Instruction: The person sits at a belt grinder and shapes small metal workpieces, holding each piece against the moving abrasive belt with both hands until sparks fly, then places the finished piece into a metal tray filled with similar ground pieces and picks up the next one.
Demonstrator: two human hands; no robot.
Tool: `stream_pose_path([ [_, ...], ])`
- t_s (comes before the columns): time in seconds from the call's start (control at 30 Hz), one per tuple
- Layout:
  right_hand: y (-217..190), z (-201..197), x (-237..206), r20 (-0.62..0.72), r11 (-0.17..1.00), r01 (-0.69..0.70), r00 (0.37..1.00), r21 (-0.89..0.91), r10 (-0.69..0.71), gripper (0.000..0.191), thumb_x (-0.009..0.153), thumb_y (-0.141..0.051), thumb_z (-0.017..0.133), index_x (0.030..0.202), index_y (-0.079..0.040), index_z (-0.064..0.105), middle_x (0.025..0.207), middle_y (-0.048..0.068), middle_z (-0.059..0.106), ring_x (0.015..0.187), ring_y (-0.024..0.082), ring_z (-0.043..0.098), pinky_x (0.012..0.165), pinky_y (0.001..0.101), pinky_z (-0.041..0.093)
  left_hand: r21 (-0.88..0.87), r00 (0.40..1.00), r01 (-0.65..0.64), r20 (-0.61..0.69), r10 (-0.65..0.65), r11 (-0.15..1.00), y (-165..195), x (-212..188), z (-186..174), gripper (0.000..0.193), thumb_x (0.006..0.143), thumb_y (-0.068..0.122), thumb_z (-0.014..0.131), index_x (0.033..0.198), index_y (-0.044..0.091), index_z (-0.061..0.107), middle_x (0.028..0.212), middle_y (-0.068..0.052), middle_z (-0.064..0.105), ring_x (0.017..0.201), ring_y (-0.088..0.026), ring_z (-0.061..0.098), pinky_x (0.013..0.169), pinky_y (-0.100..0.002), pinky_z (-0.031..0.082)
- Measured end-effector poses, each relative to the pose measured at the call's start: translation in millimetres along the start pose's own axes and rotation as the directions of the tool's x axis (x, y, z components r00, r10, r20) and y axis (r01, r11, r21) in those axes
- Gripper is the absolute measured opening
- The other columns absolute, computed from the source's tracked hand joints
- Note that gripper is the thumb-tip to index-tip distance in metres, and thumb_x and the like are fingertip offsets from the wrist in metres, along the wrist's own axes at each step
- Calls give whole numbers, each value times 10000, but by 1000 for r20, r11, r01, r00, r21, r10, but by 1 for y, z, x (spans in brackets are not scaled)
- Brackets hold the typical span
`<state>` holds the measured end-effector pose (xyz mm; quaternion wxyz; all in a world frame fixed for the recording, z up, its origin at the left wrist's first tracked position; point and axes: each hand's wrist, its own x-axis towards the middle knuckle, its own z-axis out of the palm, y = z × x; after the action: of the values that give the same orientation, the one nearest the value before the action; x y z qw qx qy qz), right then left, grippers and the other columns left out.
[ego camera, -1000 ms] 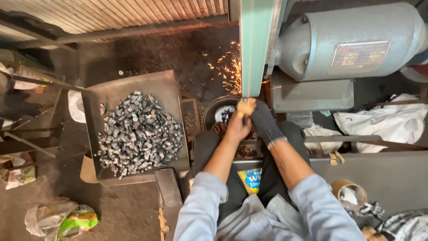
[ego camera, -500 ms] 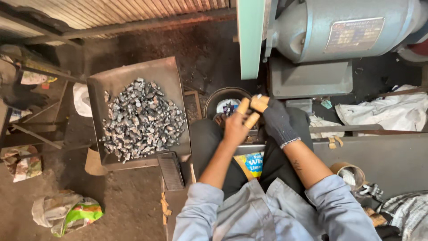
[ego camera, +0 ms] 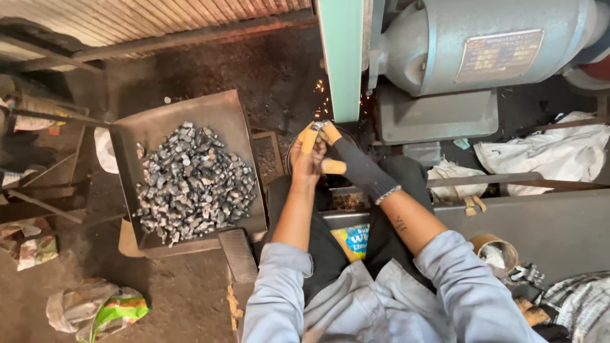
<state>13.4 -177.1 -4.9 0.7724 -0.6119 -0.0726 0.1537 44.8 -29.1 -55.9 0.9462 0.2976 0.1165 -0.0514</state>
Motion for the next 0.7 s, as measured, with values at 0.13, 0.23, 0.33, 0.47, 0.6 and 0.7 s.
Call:
stream_pose_path([
  [0.13,-33,3,-33,-228,971,-116,971,-208,67,589,972,-299,705,1440,17,539,1295,96,677,1202,160,620,1024,297,493,841,990,-137,129,52,523,7,-43,10,219,911,60,786,1094,-59,767,936,-97,766,812,-153,703,717,-273,567],
  [0.23,-60,3,-44,-346,810,-243,937,-534,53,500,948,-321,747,1310,18,683,1087,114,739,1014,170,682,888,318,526,948,986,-47,95,-139,313,2,-50,19,188,864,56,764,1037,-20,763,828,-107,772,700,-151,734,618,-258,562],
  [0.33,-79,1,-36,-414,907,-307,894,-289,171,479,910,-322,743,1284,-26,692,932,83,739,773,131,644,667,296,488,867,935,17,163,-316,497,-11,-32,23,129,908,49,719,1024,-3,741,836,-85,762,684,-122,713,573,-259,550],
  [0.47,-85,2,-11,-451,883,-450,820,-129,352,378,957,-372,661,1138,-56,761,722,52,626,543,105,532,470,288,380,767,949,-60,242,-201,639,-28,0,18,121,933,65,715,1014,-24,727,850,-60,755,696,-113,700,588,-254,553],
  [0.6,-76,1,11,-454,910,-319,874,-264,175,360,952,-354,688,1057,-21,773,780,44,721,656,91,612,577,278,493,732,958,221,-37,-286,645,-35,14,13,152,927,95,729,1001,-37,715,840,-53,738,681,-134,708,525,-273,529],
  [0.7,-65,0,9,-524,840,-401,834,-366,170,395,958,-372,694,1082,-4,766,817,81,733,731,122,644,659,308,511,686,942,216,41,-333,695,-34,11,10,161,945,120,698,1012,-25,717,865,-48,761,721,-155,721,584,-285,551],
])
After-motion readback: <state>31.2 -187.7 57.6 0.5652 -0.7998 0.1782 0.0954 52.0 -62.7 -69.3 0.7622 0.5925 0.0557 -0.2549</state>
